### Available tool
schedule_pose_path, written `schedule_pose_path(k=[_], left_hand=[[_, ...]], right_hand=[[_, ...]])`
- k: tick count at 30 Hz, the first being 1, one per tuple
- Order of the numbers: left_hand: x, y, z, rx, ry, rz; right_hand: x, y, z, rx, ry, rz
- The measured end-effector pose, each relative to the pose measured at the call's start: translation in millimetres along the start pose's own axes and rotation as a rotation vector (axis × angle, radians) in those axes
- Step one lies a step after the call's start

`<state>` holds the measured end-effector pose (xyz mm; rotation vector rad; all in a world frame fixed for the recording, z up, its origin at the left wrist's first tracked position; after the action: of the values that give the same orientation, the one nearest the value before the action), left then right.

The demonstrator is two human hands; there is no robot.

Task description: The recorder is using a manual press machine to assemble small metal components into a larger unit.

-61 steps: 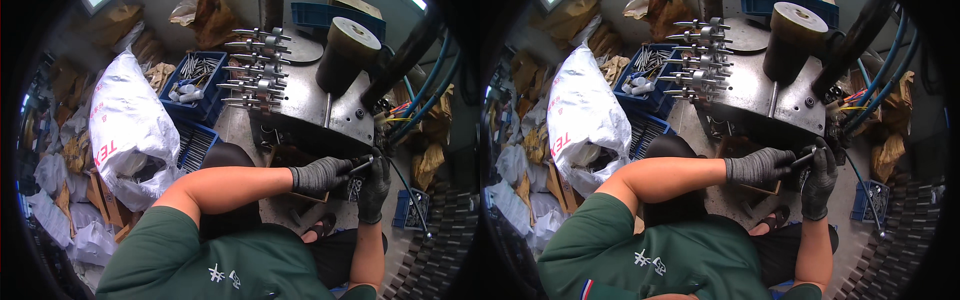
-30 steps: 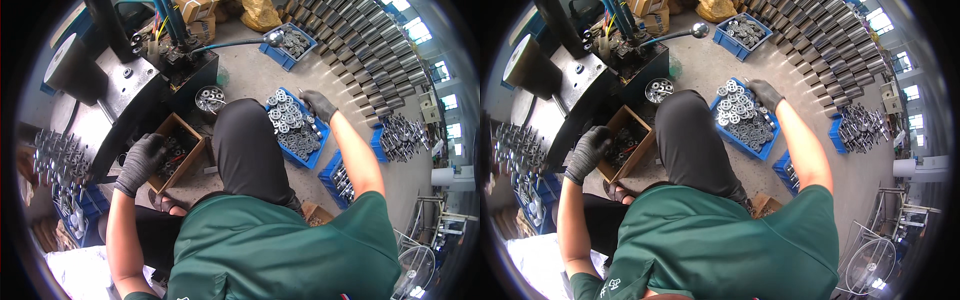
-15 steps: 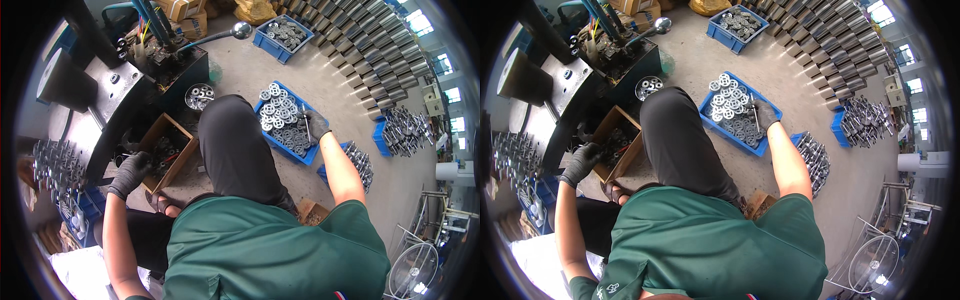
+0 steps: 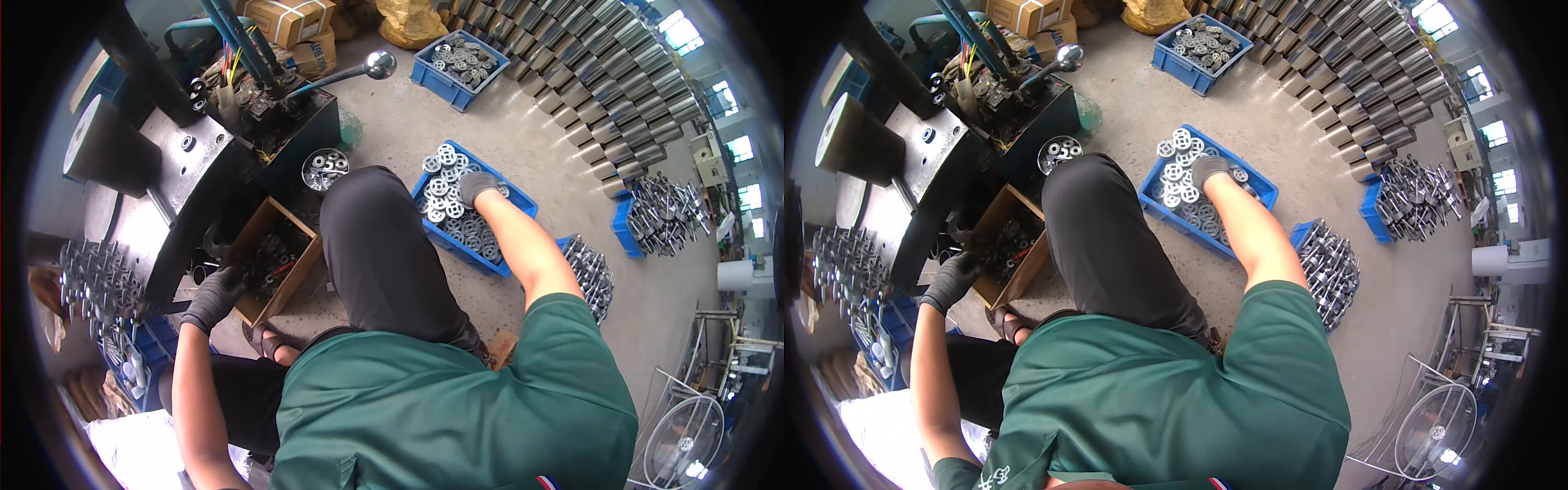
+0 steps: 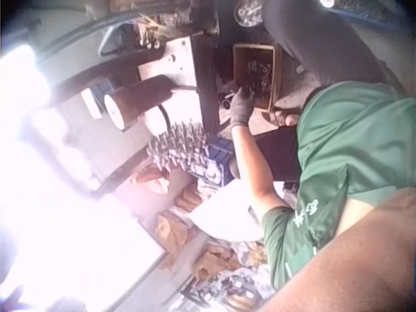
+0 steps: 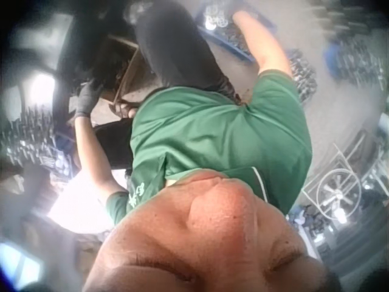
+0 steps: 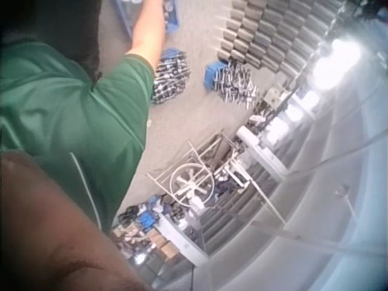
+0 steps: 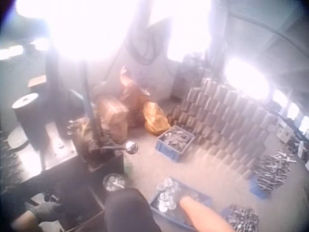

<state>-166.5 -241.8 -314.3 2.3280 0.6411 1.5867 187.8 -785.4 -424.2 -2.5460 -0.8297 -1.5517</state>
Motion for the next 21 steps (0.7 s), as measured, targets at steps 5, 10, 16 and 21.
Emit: schedule_pose_path(k=[5, 10, 16, 21], left_hand=[[3, 10, 4, 0.002, -0.003, -0.008], [2, 9, 1, -0.006, 0.012, -0.020], [-2, -6, -11, 0.020, 0.030, -0.068], [-6, -8, -3, -0.003, 0.025, -0.070]], right_hand=[[-21, -42, 20, 0.152, -0.005, -0.360], [-22, -49, 28, 0.004, -0.020, -0.269], [24, -48, 0, 0.197, -0.047, -0.316], [27, 2, -12, -0.091, -0.101, 0.315]])
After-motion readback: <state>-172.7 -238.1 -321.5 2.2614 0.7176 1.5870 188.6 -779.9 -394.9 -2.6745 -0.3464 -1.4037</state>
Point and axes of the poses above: each hand's wrist, its own z-axis towards the middle knuckle, its own x-axis out of the back of the hand, y = z × x, the point moved 1 cm from there along z, towards the middle knuckle
